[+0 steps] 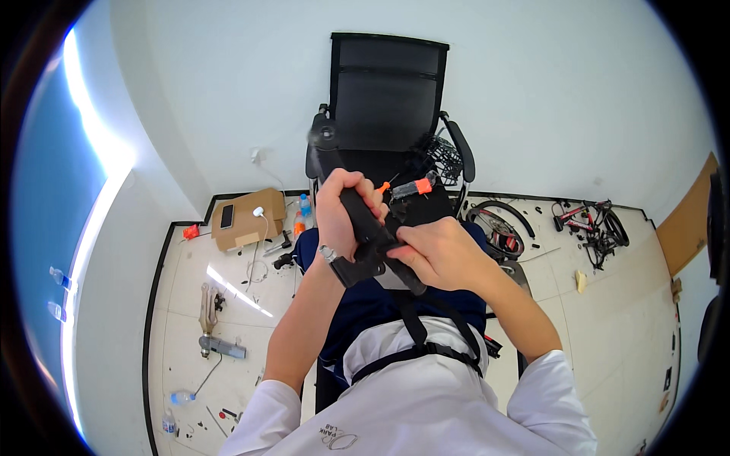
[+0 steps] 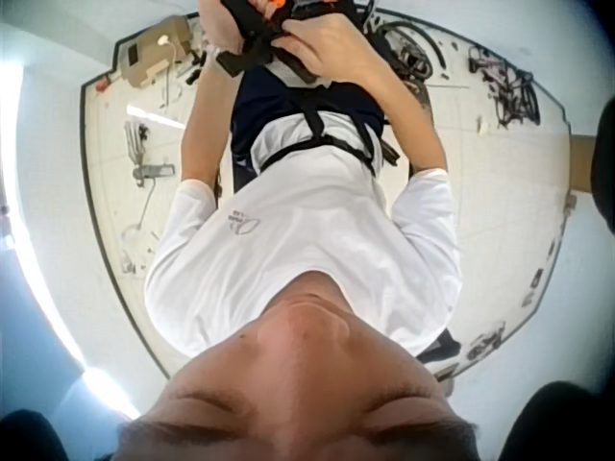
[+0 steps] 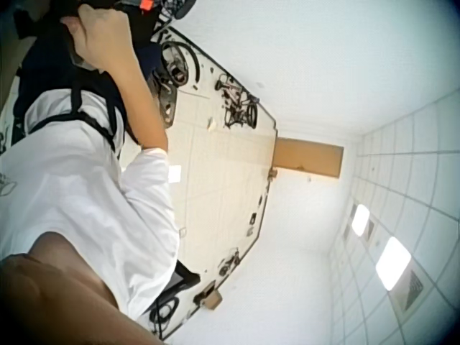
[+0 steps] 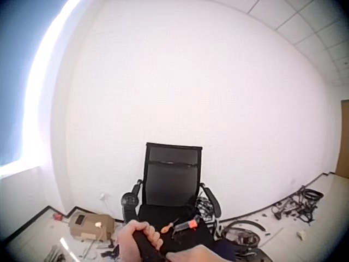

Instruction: The person assembles a bicycle handlebar by attaching a brake lever and a bell. They use a screwdriver to tighten the components and wipe the handlebar with a cloth.

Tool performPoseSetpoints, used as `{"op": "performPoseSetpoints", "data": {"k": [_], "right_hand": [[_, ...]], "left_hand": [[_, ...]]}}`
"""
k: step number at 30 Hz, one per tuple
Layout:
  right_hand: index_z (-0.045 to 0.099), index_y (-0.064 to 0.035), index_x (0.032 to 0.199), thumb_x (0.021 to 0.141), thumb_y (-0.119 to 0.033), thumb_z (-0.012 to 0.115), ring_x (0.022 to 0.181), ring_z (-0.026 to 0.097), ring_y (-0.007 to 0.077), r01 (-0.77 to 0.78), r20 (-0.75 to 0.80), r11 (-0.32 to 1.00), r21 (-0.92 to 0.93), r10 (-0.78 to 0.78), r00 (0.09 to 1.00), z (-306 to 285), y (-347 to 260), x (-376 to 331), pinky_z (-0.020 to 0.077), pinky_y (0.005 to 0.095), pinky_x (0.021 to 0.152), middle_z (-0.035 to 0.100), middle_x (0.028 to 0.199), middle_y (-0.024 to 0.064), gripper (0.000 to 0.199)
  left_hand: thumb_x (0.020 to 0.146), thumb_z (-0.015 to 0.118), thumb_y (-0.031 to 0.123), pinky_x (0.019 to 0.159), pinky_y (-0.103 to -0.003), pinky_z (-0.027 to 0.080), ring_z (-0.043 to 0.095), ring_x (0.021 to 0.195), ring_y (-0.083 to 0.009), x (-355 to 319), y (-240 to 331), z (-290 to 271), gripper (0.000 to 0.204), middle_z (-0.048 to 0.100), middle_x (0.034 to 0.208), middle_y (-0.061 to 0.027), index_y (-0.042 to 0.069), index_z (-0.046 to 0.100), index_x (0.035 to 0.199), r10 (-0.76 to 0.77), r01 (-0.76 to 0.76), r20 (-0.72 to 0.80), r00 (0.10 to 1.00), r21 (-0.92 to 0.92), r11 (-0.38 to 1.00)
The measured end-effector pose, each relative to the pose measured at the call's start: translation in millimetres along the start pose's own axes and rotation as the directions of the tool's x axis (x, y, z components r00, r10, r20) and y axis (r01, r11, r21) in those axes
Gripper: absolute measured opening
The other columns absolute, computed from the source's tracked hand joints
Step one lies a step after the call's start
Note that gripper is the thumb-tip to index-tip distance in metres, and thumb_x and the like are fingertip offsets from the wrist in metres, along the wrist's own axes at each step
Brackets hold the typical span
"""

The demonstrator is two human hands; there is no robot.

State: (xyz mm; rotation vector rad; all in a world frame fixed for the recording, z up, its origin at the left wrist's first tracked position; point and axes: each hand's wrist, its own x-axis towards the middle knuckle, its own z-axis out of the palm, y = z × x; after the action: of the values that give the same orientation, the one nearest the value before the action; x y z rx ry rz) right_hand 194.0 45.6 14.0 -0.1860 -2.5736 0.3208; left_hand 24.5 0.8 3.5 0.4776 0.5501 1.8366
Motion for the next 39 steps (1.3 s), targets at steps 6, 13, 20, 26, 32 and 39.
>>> {"op": "performPoseSetpoints", "data": {"k": [6, 13, 20, 26, 32, 39], "right_hand": [[0.058, 0.0027, 0.079, 0.096, -0.020, 0.054, 0.057, 0.056, 0.0391, -0.237, -0.150, 0.919, 0.314, 0.294, 0.944, 35.9, 4.1, 0.3, 0.0413, 0.0408, 0.051, 0.054, 0.060, 0.0201, 0.029], [0.057, 0.0035, 0.077, 0.103, -0.028, 0.045, 0.049, 0.040, 0.0131, -0.344, -0.078, 0.772, 0.534, 0.451, 0.889, 53.2, 3.0, 0.1, 0.0343, 0.0306, 0.048, 0.046, 0.054, 0.0076, 0.042], [0.055, 0.0036, 0.072, 0.101, -0.027, 0.049, 0.048, 0.039, 0.0226, -0.428, -0.107, 0.810, 0.401, 0.505, 0.856, 41.5, -2.0, -10.5, 0.0372, 0.0336, 0.049, 0.045, 0.055, 0.0155, 0.042], [0.051, 0.0022, 0.069, 0.102, -0.029, 0.049, 0.046, 0.033, 0.0144, -0.425, 0.105, 0.560, 0.711, 0.513, 0.852, 46.5, 6.9, -23.8, 0.0309, 0.0303, 0.045, 0.041, 0.051, 0.0072, 0.045], [0.040, -0.0072, 0.063, 0.102, -0.041, 0.046, 0.042, 0.027, 0.0086, -0.225, -0.035, 0.440, 0.869, 0.510, 0.860, 42.5, -1.2, -28.0, 0.0218, 0.0264, 0.041, 0.032, 0.050, -0.0040, 0.052], [0.036, -0.0073, 0.061, 0.102, -0.041, 0.046, 0.042, 0.026, 0.0077, -0.131, -0.197, 0.680, 0.721, 0.382, 0.903, 19.3, -7.2, -33.8, 0.0189, 0.0259, 0.041, 0.032, 0.050, -0.0039, 0.054]], "left_hand": [[0.084, 0.053, 0.012, 0.049, -0.029, 0.041, 0.045, 0.053, -0.0124, -1.2, -3.3, 2.4, 0.020, 0.044, 0.061, -0.0041, 0.006, 0.043, 0.068, 0.631, -0.606, -0.061, 0.773, 0.224, 0.763], [0.083, 0.050, 0.000, 0.053, -0.024, 0.043, 0.041, 0.057, -0.0108, 5.7, -10.7, -19.2, 0.011, 0.045, 0.069, -0.0039, 0.004, 0.042, 0.076, 0.866, -0.931, 0.376, 0.329, 0.283, 0.230], [0.083, 0.050, 0.010, 0.056, -0.026, 0.043, 0.042, 0.058, -0.0126, 1.3, -9.1, -9.7, 0.018, 0.042, 0.066, -0.0056, 0.005, 0.040, 0.068, 0.680, -0.734, 0.277, 0.679, 0.246, 0.633], [0.081, 0.049, 0.010, 0.056, -0.025, 0.042, 0.042, 0.058, -0.0133, -15.1, -9.4, 0.2, 0.017, 0.040, 0.065, -0.0058, 0.005, 0.039, 0.068, 0.719, -0.782, 0.321, 0.616, 0.353, 0.513], [0.077, 0.055, 0.005, 0.052, -0.023, 0.042, 0.042, 0.058, -0.0108, -20.6, -2.0, 8.5, 0.015, 0.043, 0.064, -0.0033, 0.004, 0.044, 0.067, 0.683, -0.743, 0.307, 0.663, 0.159, 0.650], [0.082, 0.048, 0.022, 0.052, -0.027, 0.038, 0.039, 0.053, -0.0146, -17.3, 27.3, 4.8, 0.023, 0.039, 0.060, -0.0044, 0.008, 0.038, 0.066, 0.497, -0.505, 0.125, 0.858, 0.036, 0.862]]}}
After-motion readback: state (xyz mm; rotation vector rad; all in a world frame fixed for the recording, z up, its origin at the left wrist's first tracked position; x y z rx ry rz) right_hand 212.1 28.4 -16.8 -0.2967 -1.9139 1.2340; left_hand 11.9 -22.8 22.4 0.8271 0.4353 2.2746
